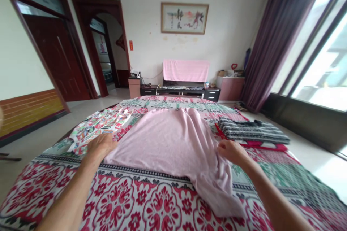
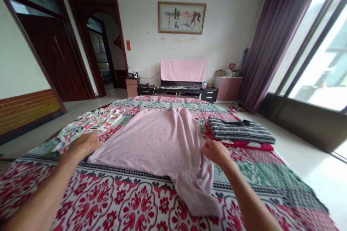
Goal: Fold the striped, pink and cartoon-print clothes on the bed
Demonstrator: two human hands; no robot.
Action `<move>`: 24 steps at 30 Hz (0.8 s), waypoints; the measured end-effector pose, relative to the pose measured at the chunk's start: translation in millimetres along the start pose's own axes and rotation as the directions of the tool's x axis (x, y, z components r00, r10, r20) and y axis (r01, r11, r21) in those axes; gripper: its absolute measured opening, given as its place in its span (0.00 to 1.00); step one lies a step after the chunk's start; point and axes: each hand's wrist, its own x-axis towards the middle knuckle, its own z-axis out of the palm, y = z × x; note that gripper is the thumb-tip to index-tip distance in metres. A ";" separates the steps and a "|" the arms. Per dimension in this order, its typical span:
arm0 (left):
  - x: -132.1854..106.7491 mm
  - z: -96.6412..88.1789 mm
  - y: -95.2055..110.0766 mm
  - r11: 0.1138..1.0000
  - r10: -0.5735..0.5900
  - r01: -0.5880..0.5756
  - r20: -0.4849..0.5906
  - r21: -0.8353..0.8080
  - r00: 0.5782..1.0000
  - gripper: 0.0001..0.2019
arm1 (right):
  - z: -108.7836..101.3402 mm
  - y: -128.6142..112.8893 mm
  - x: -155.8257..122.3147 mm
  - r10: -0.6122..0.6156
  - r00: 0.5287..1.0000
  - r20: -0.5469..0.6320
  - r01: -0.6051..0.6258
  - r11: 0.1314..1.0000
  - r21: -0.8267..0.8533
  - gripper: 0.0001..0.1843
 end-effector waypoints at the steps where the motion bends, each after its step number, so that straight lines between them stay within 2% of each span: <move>1: -1.9 2.3 9.4 0.999 0.034 -0.034 -0.032 0.010 0.999 0.18 | 5.7 4.9 2.8 0.047 0.998 -0.042 -0.047 0.999 0.006 0.14; 4: -11.9 19.2 41.8 0.974 0.226 -0.226 -0.059 -0.005 0.972 0.20 | 25.3 15.3 9.5 0.109 0.983 -0.147 -0.106 0.994 0.027 0.20; 6: -19.3 36.1 61.0 0.941 0.331 -0.335 -0.066 -0.058 0.941 0.19 | 35.3 18.6 12.2 0.123 0.978 -0.169 -0.119 0.992 0.034 0.22; 10: -28.2 65.7 83.9 0.906 0.392 -0.405 -0.112 -0.127 0.913 0.20 | 40.4 17.8 13.6 0.134 0.976 -0.170 -0.129 0.991 0.041 0.21; 14: -30.1 80.5 91.7 0.887 0.436 -0.448 -0.120 -0.110 0.892 0.20 | 39.8 13.1 15.9 0.130 0.969 -0.208 -0.114 0.990 0.089 0.20; 19: -30.7 84.1 93.1 0.883 0.441 -0.456 -0.140 -0.108 0.887 0.19 | 43.2 15.5 20.4 0.121 0.960 -0.253 -0.078 0.982 0.173 0.15; 24: -30.5 85.3 92.6 0.886 0.438 -0.454 -0.150 -0.097 0.887 0.19 | 39.6 27.7 13.8 0.221 0.921 -0.320 -0.177 0.971 0.161 0.18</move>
